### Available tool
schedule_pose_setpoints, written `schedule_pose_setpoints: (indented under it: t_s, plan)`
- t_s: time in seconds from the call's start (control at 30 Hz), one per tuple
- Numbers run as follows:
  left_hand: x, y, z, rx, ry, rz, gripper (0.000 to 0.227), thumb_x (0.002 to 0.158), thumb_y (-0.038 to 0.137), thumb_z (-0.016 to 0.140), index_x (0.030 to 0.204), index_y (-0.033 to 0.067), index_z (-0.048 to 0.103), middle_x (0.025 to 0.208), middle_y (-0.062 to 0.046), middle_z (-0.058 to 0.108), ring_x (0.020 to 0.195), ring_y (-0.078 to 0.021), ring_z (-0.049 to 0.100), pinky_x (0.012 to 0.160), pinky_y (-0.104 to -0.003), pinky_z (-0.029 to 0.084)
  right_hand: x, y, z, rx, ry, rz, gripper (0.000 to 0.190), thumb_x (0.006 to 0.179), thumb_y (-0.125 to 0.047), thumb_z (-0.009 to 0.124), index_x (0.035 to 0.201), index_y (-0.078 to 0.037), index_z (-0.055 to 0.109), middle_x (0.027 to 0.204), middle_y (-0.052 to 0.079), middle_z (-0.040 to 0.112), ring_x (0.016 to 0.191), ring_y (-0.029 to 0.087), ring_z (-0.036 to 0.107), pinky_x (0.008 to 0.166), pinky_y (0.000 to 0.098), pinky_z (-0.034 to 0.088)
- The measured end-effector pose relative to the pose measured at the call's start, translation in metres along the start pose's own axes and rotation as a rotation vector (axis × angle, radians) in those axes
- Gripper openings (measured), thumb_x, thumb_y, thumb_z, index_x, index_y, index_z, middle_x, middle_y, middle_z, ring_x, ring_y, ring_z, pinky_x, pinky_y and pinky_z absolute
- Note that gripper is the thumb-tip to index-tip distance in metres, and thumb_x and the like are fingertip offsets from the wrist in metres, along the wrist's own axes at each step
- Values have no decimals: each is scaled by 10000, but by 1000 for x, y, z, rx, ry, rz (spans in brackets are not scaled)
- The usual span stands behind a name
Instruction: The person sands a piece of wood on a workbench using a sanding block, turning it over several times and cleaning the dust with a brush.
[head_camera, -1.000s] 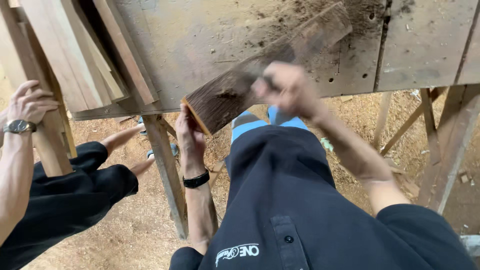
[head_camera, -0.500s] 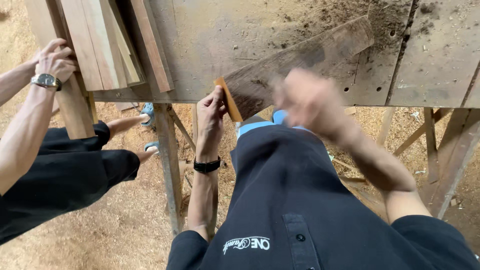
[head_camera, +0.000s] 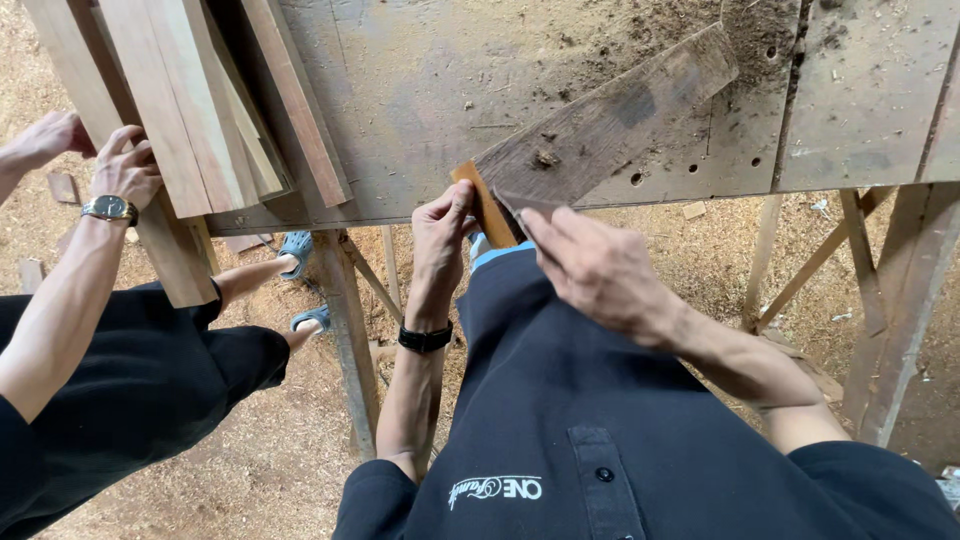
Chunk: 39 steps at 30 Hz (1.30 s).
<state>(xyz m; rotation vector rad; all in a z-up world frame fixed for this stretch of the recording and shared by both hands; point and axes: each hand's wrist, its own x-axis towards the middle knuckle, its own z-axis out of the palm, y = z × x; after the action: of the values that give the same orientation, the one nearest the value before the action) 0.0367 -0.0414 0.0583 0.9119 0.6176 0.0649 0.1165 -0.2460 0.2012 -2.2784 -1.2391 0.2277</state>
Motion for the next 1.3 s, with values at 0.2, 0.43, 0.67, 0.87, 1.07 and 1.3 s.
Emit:
schedule_pose_setpoints:
  t_s: [0.2,0.43,0.67,0.87,1.07,1.3]
  plan:
    - [1,2,-2,10,-30,-35,306,1013,298,692,1038,5,772,901,3,715,784,-64,643,695,-236,538,28,30,16,-81,90,165,319,1023,-147,653,1319,-32,623,928,69,594,682,195,610,585,331,522]
    - [9,-4,-16,26,9,-66,298,987,312,690,1049,36,781,889,-5,738,776,-77,651,708,-253,548,7,19,34,-33,128,180,164,1033,-135,624,1160,-56,692,779,88,569,581,226,587,495,367,473]
    - [5,-3,-35,97,-9,-11,357,1028,353,686,985,11,778,877,-41,715,808,-112,650,783,-325,613,7,27,51,72,158,295,162,1039,-156,635,938,-43,690,714,99,588,545,233,578,484,389,461]
    - [5,-1,-50,136,84,-85,370,1000,369,674,941,13,758,878,-48,698,807,-127,641,766,-303,606,4,167,117,-102,198,404,231,1050,-210,607,893,-49,658,719,124,643,573,242,627,508,383,534]
    - [2,-10,-79,195,216,-95,394,1019,385,662,871,24,717,802,5,593,722,-106,552,658,-266,542,-7,328,108,-44,207,887,257,1026,-165,600,853,4,687,721,132,687,575,169,676,477,296,554]
    - [-4,5,-82,248,361,-39,427,894,487,798,953,95,641,859,10,614,764,-104,586,689,-262,544,-22,173,106,244,65,470,292,992,-268,682,848,-21,624,692,136,653,603,250,637,575,418,524]
